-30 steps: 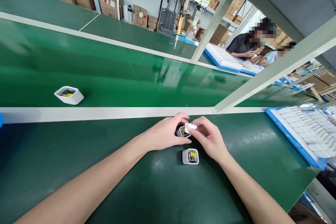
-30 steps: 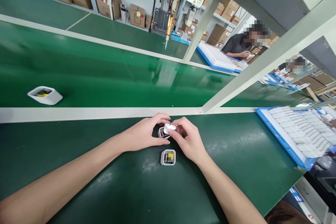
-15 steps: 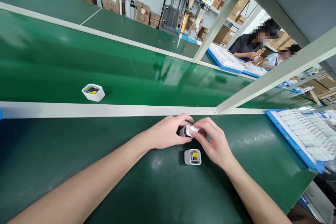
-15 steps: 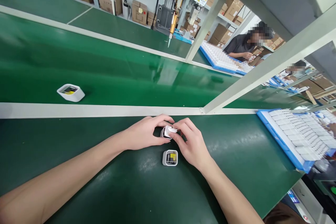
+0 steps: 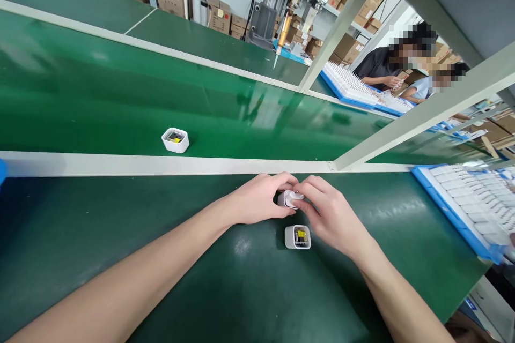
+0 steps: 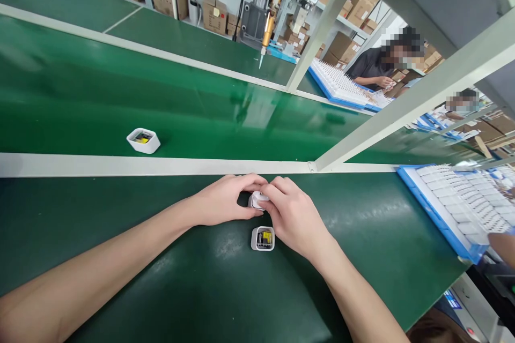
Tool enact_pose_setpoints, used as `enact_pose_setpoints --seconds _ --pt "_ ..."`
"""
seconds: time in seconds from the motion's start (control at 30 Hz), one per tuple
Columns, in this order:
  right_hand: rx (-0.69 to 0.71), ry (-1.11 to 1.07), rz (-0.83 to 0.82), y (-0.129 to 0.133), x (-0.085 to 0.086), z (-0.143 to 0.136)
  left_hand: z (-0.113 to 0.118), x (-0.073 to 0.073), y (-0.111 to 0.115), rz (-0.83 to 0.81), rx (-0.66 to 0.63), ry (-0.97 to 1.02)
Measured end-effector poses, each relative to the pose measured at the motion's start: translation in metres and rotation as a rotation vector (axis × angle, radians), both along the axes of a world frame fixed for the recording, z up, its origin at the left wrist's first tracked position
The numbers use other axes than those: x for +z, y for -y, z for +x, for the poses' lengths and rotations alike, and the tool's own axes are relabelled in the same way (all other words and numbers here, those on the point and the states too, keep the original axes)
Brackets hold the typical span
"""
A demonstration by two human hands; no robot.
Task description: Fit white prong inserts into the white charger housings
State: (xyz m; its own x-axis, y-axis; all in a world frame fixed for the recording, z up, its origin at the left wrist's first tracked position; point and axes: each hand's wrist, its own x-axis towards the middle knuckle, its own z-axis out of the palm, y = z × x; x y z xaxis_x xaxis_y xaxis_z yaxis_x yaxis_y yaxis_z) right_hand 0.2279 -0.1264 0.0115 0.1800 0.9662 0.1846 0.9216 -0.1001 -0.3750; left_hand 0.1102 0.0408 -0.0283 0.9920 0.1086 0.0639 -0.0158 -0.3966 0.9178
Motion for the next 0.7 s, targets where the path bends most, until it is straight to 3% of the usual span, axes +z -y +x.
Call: enact_pose_setpoints --seconds 0.13,0.5,0.63,0.7 --pt "0.013 0.026 -0.043 -0.002 0.003 0.000 0.000 0.002 0.000 0.007 -0.005 0.004" --pt "-0.120 -0.079 -0.017 -0.003 -0.018 -0.004 0.000 -0.002 0.001 0.053 -0.013 0.048" --pt "-0.164 -0.107 -0.020 -0.006 -0.012 -0.004 -0.002 0.008 0.000 0.079 -0.055 0.048" --pt "-0.166 -0.084 -0.030 0.001 -0.007 0.005 -0.006 0.016 -0.011 0.216 0.006 0.060"
